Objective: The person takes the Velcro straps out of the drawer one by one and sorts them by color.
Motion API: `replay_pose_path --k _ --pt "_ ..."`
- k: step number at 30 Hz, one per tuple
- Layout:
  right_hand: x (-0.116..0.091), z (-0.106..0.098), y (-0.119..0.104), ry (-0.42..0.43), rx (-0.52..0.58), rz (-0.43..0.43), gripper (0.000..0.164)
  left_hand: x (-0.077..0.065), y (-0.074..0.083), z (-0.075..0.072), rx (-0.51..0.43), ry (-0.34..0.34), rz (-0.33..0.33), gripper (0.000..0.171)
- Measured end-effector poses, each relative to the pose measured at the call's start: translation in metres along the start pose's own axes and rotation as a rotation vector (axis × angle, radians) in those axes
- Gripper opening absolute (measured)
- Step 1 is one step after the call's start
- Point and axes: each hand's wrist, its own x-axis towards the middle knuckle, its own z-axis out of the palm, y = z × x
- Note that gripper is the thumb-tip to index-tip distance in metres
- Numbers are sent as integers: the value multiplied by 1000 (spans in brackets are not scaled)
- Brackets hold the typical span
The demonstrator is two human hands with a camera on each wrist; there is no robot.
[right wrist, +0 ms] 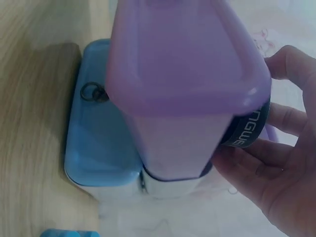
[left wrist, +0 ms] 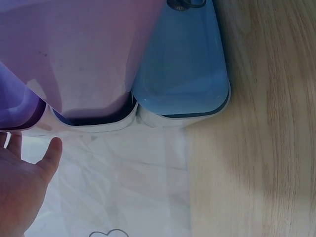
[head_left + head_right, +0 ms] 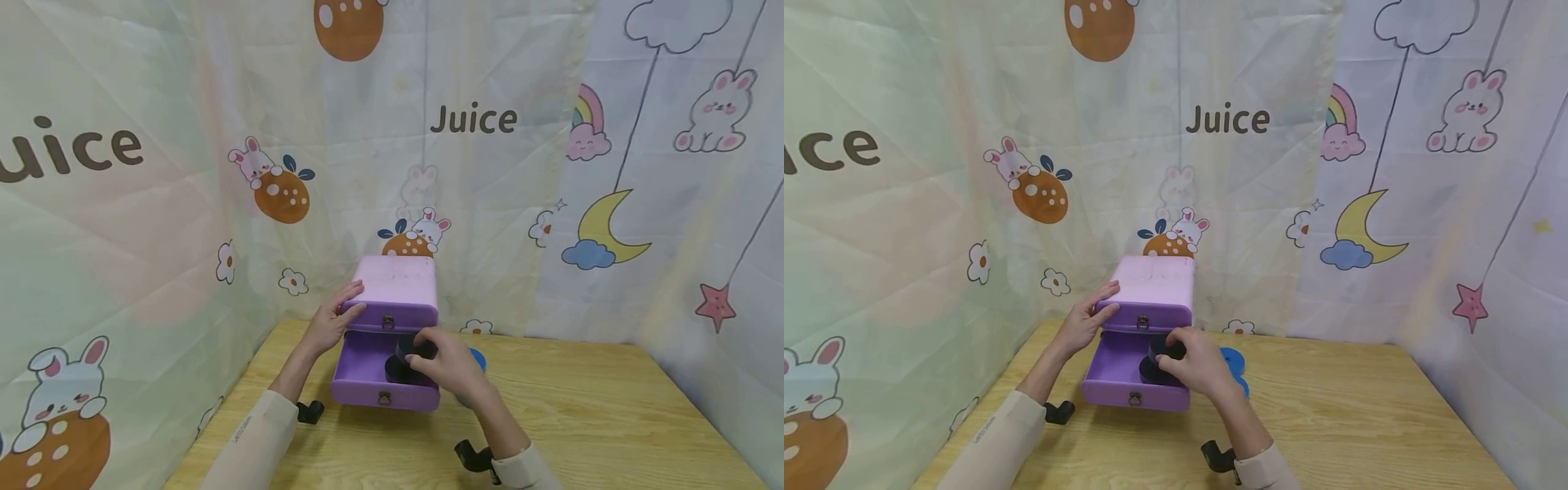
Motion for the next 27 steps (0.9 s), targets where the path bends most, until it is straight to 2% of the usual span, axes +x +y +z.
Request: replay_pose_path --k 6,12,19,27 --pt "-1 -14 5 29 27 -23 18 1 0 0 -6 -9 8 53" --pt "-1 -30 16 -22 72 -28 10 1 1 0 -6 -9 5 52" --pt "-4 -48 27 -64 54 11 11 1 1 0 9 -5 11 52" --pt "-7 -62 40 -55 26 69 17 2 0 0 15 -9 15 54"
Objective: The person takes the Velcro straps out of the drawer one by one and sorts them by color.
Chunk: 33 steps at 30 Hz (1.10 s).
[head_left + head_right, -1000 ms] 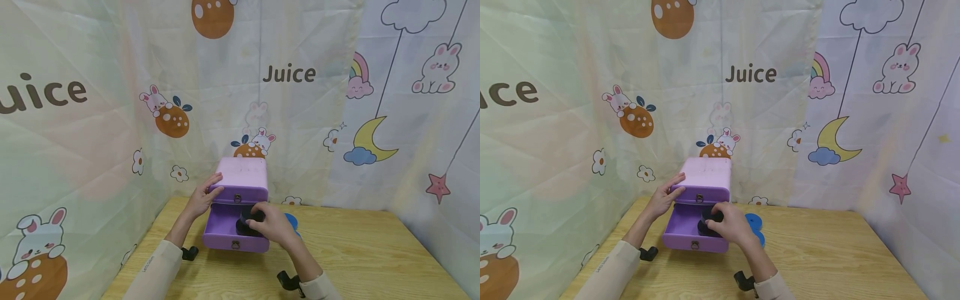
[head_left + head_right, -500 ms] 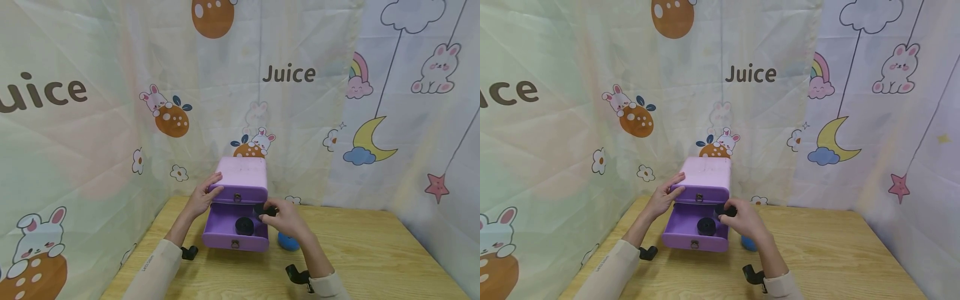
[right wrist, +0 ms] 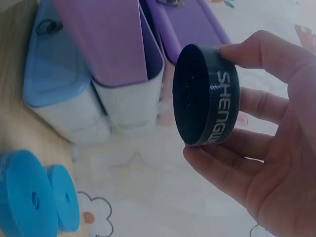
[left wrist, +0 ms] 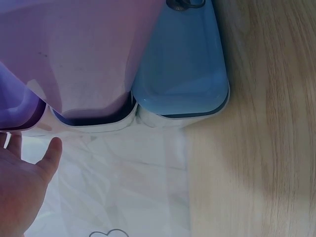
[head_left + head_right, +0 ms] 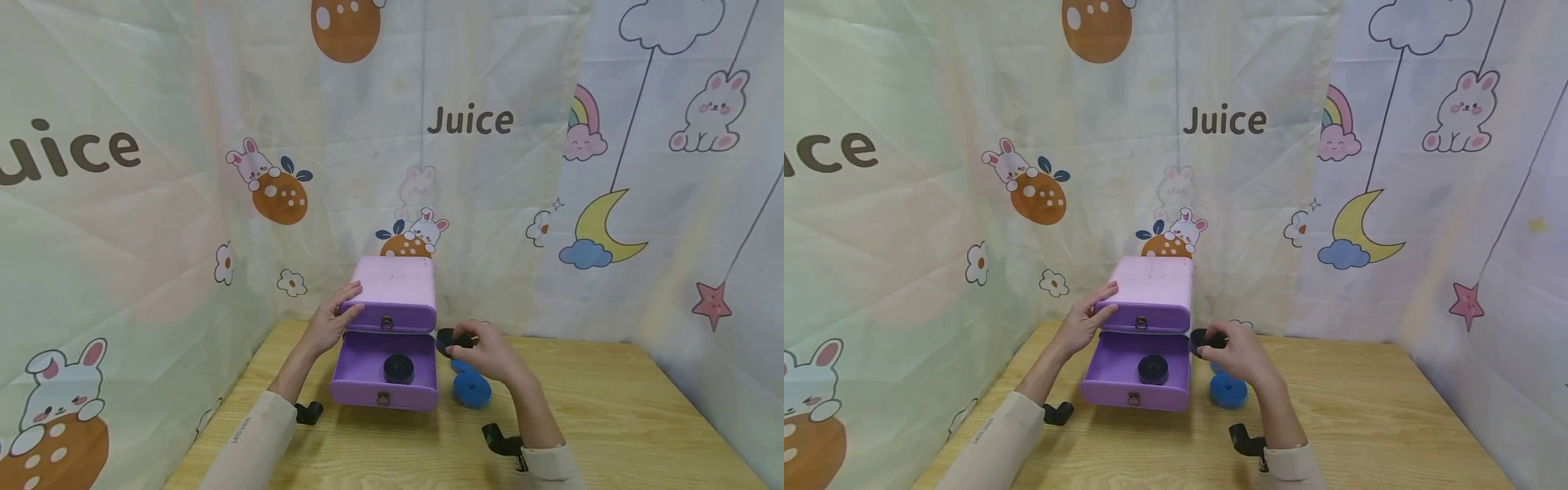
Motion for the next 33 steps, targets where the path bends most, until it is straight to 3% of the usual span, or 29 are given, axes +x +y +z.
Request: replay_pose_path --k 7,14,33 --pt "-1 -5 14 36 -4 -6 17 0 0 0 1 0 -6 55" --pt "0 -6 26 60 -13 7 26 -1 -1 -1 -3 4 -6 54" --pt "2 -3 60 108 -56 150 34 -1 4 1 -15 3 -17 52"
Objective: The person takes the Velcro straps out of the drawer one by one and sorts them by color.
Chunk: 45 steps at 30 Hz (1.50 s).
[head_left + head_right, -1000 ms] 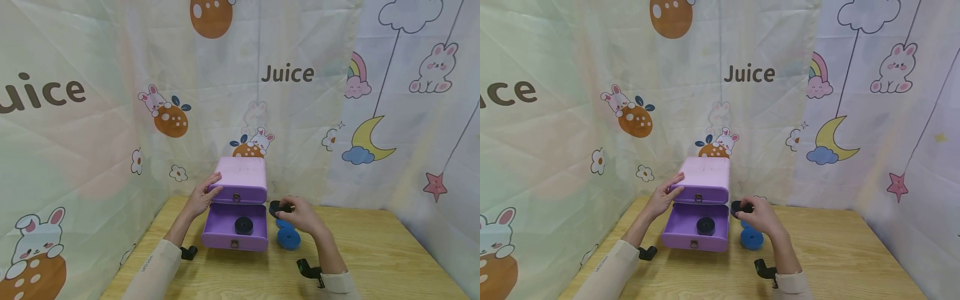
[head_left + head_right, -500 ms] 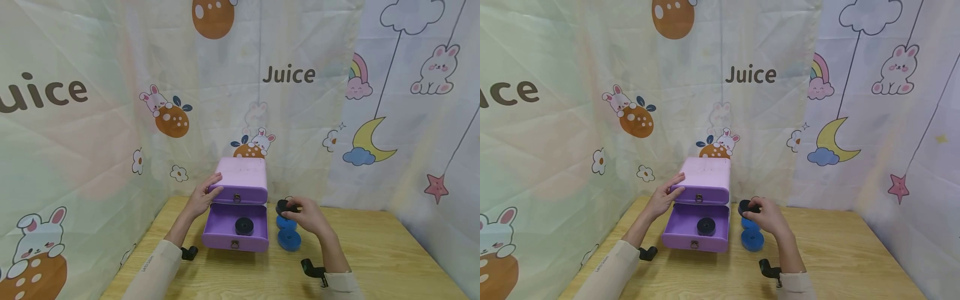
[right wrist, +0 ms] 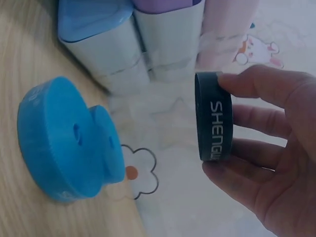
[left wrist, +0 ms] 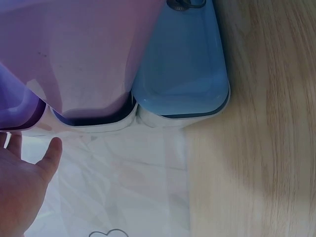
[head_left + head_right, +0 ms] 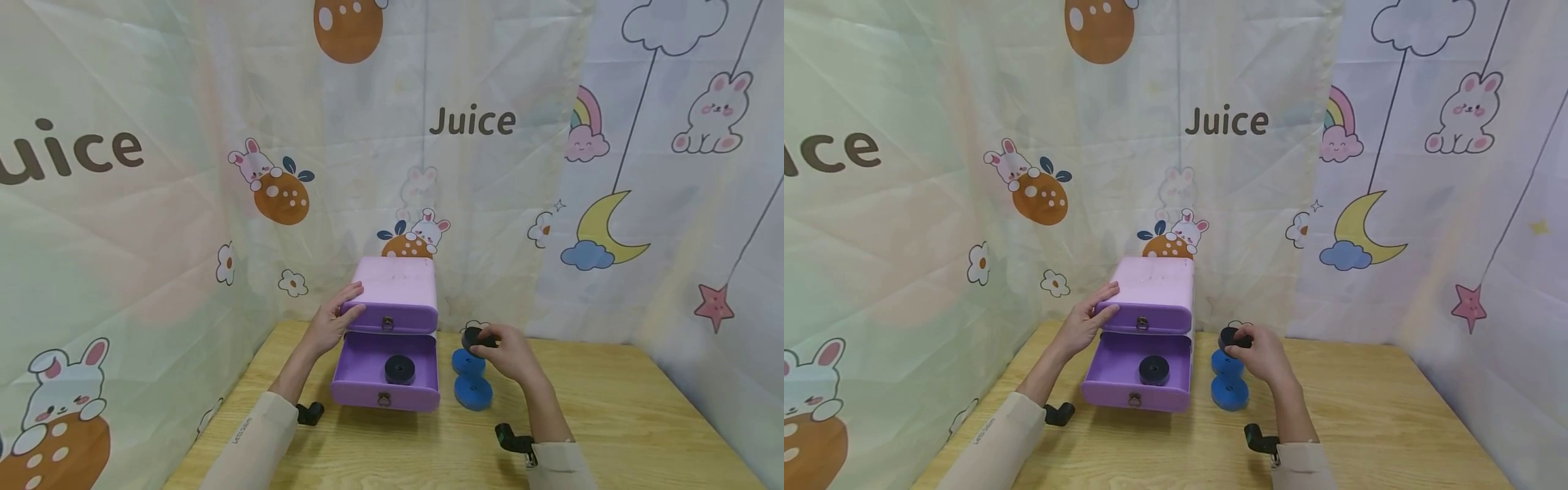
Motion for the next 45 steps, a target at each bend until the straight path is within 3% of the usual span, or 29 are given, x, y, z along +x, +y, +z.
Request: replay_pose_path --k 8,33,45 --pt "2 3 21 44 -19 55 29 1 0 0 8 -4 12 51" --pt "1 18 76 31 -42 223 34 -4 -1 -1 7 -8 1 53" --pt "3 27 84 39 -84 234 31 -2 0 -1 12 -13 5 55"
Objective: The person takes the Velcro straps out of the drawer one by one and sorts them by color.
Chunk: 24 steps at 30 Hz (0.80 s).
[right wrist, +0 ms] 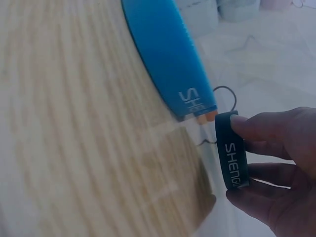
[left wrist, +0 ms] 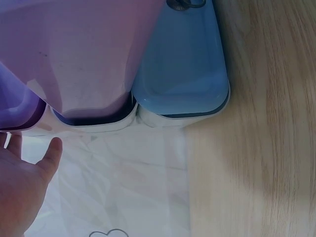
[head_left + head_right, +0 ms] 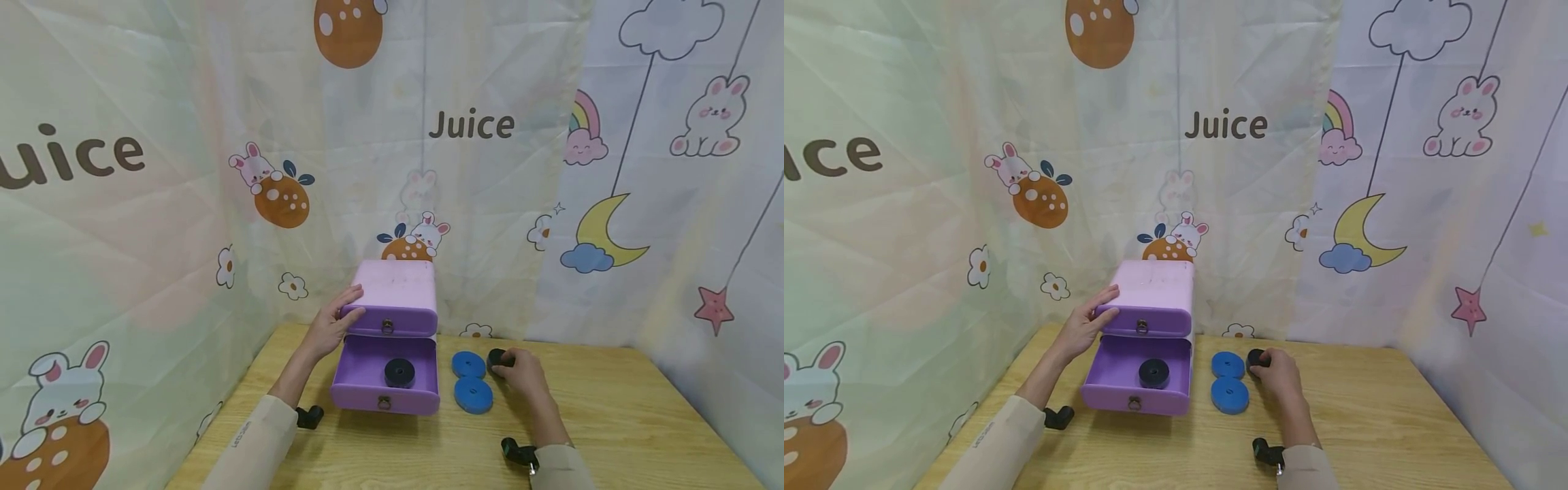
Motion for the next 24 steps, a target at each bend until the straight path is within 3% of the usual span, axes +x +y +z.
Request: replay_pose_path --k 24 --pt "0 8 1 -16 -20 20 28 1 1 1 -17 10 -16 53"
